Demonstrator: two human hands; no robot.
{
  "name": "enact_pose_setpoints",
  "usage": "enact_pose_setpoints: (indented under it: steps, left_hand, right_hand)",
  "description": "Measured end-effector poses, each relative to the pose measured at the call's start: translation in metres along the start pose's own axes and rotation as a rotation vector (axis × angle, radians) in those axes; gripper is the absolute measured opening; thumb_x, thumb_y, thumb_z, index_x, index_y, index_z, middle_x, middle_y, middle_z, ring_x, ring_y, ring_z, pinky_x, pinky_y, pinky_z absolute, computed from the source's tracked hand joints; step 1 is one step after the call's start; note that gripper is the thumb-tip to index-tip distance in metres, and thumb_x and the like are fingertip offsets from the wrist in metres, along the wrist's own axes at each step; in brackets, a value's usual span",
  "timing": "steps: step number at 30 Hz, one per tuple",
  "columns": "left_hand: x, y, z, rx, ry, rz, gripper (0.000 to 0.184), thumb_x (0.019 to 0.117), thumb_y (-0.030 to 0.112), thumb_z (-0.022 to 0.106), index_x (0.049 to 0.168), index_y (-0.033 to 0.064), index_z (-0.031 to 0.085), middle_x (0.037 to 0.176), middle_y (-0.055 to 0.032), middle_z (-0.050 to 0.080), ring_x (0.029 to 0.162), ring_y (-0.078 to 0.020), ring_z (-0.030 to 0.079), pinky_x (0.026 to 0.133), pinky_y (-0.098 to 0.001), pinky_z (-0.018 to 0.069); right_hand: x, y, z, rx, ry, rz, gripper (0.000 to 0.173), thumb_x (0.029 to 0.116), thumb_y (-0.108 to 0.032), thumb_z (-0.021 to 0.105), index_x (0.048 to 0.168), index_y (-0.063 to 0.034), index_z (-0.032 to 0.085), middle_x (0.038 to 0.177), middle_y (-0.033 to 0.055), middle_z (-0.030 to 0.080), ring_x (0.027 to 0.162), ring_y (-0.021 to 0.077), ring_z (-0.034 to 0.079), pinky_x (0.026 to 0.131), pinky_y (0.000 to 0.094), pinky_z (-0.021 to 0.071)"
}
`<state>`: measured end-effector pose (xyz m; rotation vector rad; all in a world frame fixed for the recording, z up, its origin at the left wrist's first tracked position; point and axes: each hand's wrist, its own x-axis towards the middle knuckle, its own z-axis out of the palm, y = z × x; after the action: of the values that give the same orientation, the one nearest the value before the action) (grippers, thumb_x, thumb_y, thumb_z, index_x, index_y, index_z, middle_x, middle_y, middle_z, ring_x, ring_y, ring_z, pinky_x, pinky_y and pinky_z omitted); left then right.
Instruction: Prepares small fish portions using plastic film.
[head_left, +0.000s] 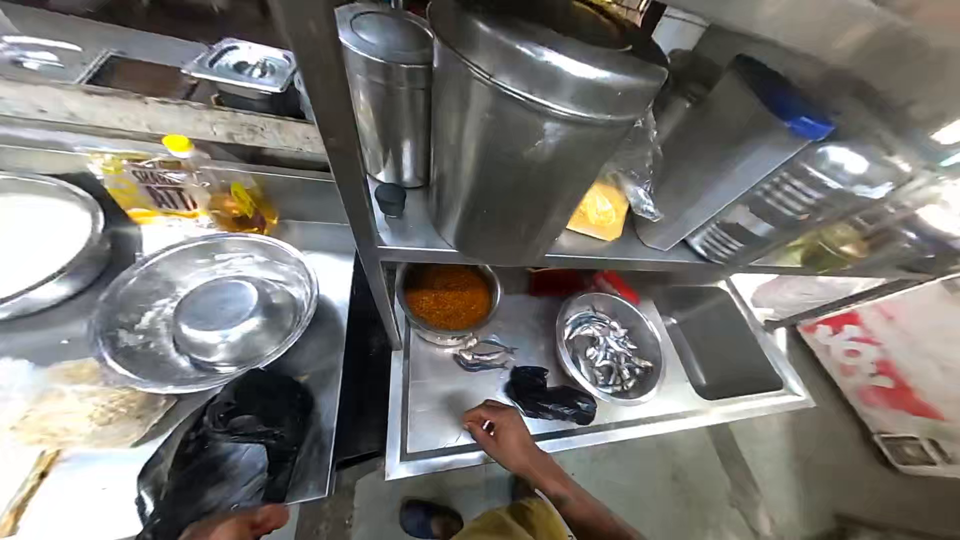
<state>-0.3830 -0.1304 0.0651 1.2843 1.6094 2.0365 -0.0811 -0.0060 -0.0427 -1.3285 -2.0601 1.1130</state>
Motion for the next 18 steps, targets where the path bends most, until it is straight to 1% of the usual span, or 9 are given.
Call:
enact_pose_setpoints:
  steps: [2,5,7,8,9,12,15,18]
  left_hand:
    - [-0.003,0.0,0.017,-0.009,-0.052,-0.006,0.024,0.1093,0.028,0.047,0.096,0.0285,0.067,0.087,0.0172,0.068,0.077,-0.0023,0.068,0.072,-0.0224,0.0597]
    - [-0.01,0.007,0.043,-0.015,-0.023,-0.061,0.02,0.1059,0.036,0.055,0.095,0.031,0.071,0.086,0.0153,0.071,0.074,-0.0034,0.069,0.069,-0.0232,0.0605]
    - [-0.016,0.016,0.059,-0.005,0.039,-0.092,0.021,0.1042,0.036,0.057,0.091,0.0276,0.072,0.083,0.0117,0.07,0.072,-0.0055,0.068,0.067,-0.0251,0.061]
    - [-0.02,0.021,0.066,0.0,0.075,-0.097,0.023,0.1037,0.035,0.058,0.089,0.0241,0.071,0.081,0.0087,0.07,0.07,-0.0076,0.068,0.067,-0.0268,0.0612]
    - [-0.024,0.025,0.073,-0.004,0.106,-0.088,0.024,0.1032,0.034,0.06,0.087,0.0203,0.071,0.079,0.0052,0.07,0.069,-0.0099,0.068,0.066,-0.0285,0.0611]
    - [-0.033,0.04,0.086,0.029,0.169,-0.012,0.025,0.1027,0.031,0.062,0.087,0.0135,0.07,0.078,-0.0002,0.068,0.069,-0.0125,0.067,0.065,-0.029,0.0598]
    - [-0.04,0.057,0.077,0.189,0.281,0.051,0.02,0.1019,0.027,0.062,0.096,0.0114,0.073,0.084,-0.0013,0.07,0.071,-0.0133,0.067,0.066,-0.0296,0.0598]
    - [-0.045,0.07,0.038,0.425,0.441,0.064,0.02,0.1,0.022,0.061,0.099,0.0049,0.072,0.089,-0.003,0.071,0.076,-0.014,0.069,0.07,-0.0322,0.0622]
  right_hand:
    - [-0.015,0.016,-0.01,-0.025,0.015,0.034,0.022,0.0995,-0.027,0.063,0.11,-0.0125,0.077,0.099,0.0043,0.074,0.086,0.0122,0.071,0.078,0.0314,0.0609]
    - [-0.026,0.034,-0.027,-0.063,0.014,0.019,0.021,0.0983,-0.023,0.065,0.11,-0.0113,0.077,0.101,0.0054,0.075,0.088,0.013,0.072,0.077,0.0314,0.0622]
    - [-0.025,0.04,-0.038,-0.08,-0.008,-0.029,0.02,0.0971,-0.021,0.066,0.111,-0.0119,0.077,0.101,0.0043,0.075,0.087,0.012,0.072,0.076,0.0315,0.0632]
    - [-0.023,0.041,-0.045,-0.077,-0.02,-0.063,0.019,0.0965,-0.02,0.067,0.111,-0.0116,0.077,0.101,0.0044,0.075,0.085,0.0122,0.073,0.075,0.0323,0.0635]
    - [-0.02,0.042,-0.051,-0.065,-0.026,-0.106,0.019,0.0953,-0.018,0.069,0.11,-0.0107,0.077,0.1,0.005,0.075,0.083,0.013,0.073,0.073,0.0333,0.0638]
    - [-0.007,0.044,-0.072,-0.042,-0.044,-0.192,0.018,0.0925,-0.016,0.072,0.108,-0.0072,0.078,0.096,0.0083,0.075,0.079,0.0165,0.073,0.071,0.0367,0.0635]
    - [0.007,0.049,-0.094,-0.03,-0.075,-0.225,0.02,0.0935,-0.017,0.072,0.109,-0.006,0.077,0.097,0.0096,0.075,0.08,0.0167,0.072,0.075,0.0375,0.063]
    - [0.02,0.055,-0.111,0.011,-0.112,-0.25,0.02,0.0944,-0.015,0.07,0.109,-0.0039,0.077,0.097,0.0105,0.074,0.078,0.0154,0.071,0.074,0.0352,0.0626]
